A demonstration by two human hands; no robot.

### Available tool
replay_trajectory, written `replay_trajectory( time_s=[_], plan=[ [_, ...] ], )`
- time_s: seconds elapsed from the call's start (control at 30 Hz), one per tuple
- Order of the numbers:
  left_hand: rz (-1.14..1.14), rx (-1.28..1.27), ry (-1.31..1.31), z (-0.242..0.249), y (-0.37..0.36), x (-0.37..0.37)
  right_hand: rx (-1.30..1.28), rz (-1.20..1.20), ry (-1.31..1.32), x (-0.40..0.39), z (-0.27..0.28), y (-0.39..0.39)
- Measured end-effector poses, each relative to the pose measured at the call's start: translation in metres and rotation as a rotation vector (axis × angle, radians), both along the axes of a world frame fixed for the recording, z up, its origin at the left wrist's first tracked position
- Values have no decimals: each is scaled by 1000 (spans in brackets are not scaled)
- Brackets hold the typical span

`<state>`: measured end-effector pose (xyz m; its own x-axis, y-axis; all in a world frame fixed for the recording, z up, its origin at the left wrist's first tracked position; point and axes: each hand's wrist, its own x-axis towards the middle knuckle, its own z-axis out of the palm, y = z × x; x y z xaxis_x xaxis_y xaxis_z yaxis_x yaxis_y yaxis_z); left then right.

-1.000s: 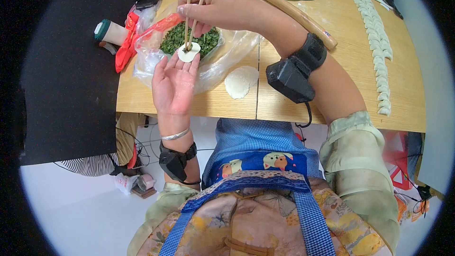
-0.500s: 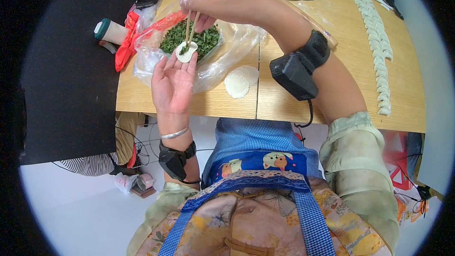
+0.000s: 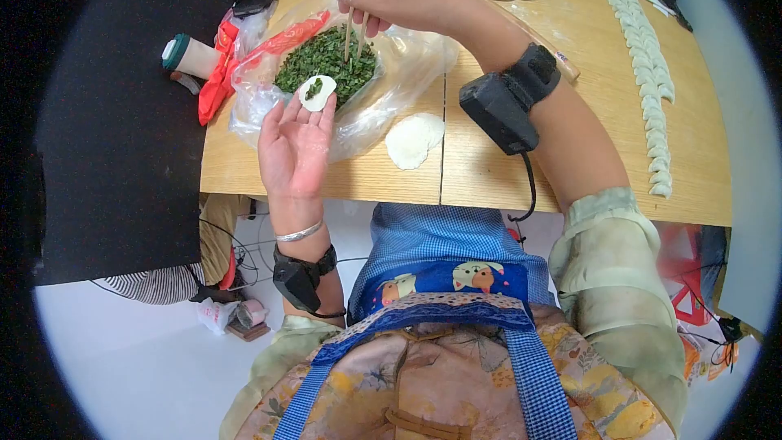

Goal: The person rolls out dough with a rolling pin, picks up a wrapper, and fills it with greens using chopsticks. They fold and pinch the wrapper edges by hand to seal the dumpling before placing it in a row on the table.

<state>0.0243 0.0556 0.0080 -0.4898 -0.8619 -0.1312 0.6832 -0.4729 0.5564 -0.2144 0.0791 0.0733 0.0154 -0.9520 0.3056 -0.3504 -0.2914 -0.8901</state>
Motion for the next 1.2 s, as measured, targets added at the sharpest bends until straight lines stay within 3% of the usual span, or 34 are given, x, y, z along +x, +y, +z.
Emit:
replay_trajectory(
  time_s=[0.53,0.8,1.03,1.2],
  plan=[
    [-23,6,24,-5,-2,2,-37,-31,-195,13,12,12],
    [-39,-3,20,-3,0,1,-30,168,-213,28,9,13],
    [-35,-2,38,-3,0,2,-47,199,-161,19,20,23],
    [-11,9,23,-3,0,3,-147,-54,-149,3,6,6]
  ],
)
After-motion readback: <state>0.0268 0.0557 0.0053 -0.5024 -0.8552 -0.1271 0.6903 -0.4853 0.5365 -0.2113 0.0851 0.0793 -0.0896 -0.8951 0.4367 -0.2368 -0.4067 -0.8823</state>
